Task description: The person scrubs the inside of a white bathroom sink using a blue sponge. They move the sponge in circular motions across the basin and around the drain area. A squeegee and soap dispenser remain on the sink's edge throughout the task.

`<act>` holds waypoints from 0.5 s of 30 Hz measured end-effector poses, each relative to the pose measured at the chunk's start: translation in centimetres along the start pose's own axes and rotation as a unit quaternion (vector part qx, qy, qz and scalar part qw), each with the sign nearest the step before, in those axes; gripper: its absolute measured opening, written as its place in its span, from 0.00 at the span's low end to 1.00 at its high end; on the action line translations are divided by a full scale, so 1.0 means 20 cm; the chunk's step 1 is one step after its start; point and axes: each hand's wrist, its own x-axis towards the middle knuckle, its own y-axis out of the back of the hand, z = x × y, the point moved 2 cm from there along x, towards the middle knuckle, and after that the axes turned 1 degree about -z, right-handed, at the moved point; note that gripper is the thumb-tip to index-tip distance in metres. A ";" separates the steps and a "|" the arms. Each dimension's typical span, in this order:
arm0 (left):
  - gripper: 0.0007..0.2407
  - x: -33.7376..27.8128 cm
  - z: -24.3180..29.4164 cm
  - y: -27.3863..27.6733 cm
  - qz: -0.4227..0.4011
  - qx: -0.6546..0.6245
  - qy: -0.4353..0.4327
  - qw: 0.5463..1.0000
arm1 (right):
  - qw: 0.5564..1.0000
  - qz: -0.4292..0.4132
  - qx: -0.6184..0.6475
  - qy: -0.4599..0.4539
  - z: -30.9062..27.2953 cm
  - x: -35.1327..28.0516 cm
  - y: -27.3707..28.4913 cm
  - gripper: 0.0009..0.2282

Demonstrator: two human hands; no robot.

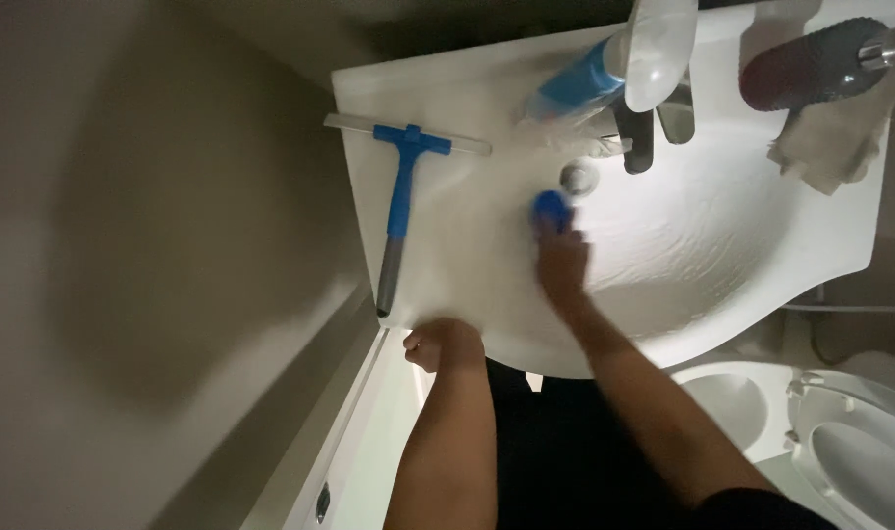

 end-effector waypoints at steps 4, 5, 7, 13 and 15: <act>0.14 0.03 -0.02 -0.03 -0.009 0.092 -0.045 0.995 | 0.990 -0.033 0.106 0.090 -0.24 0.01 0.52 0.16; 0.14 0.04 -0.03 -0.04 -0.012 0.116 -0.057 0.992 | 0.984 -0.040 0.133 0.112 -0.25 0.01 0.67 0.15; 0.14 0.06 -0.04 -0.05 -0.017 0.163 -0.082 0.983 | 0.969 -0.056 0.185 0.153 -0.14 -0.03 0.57 0.14; 0.24 0.13 -0.07 -0.09 -0.030 0.300 -0.155 0.941 | 0.896 -0.094 0.339 0.272 0.33 -0.07 0.44 0.11; 0.26 0.15 -0.07 -0.14 -0.037 0.323 -0.169 0.931 | 0.882 -0.098 0.360 0.288 0.55 -0.03 0.25 0.11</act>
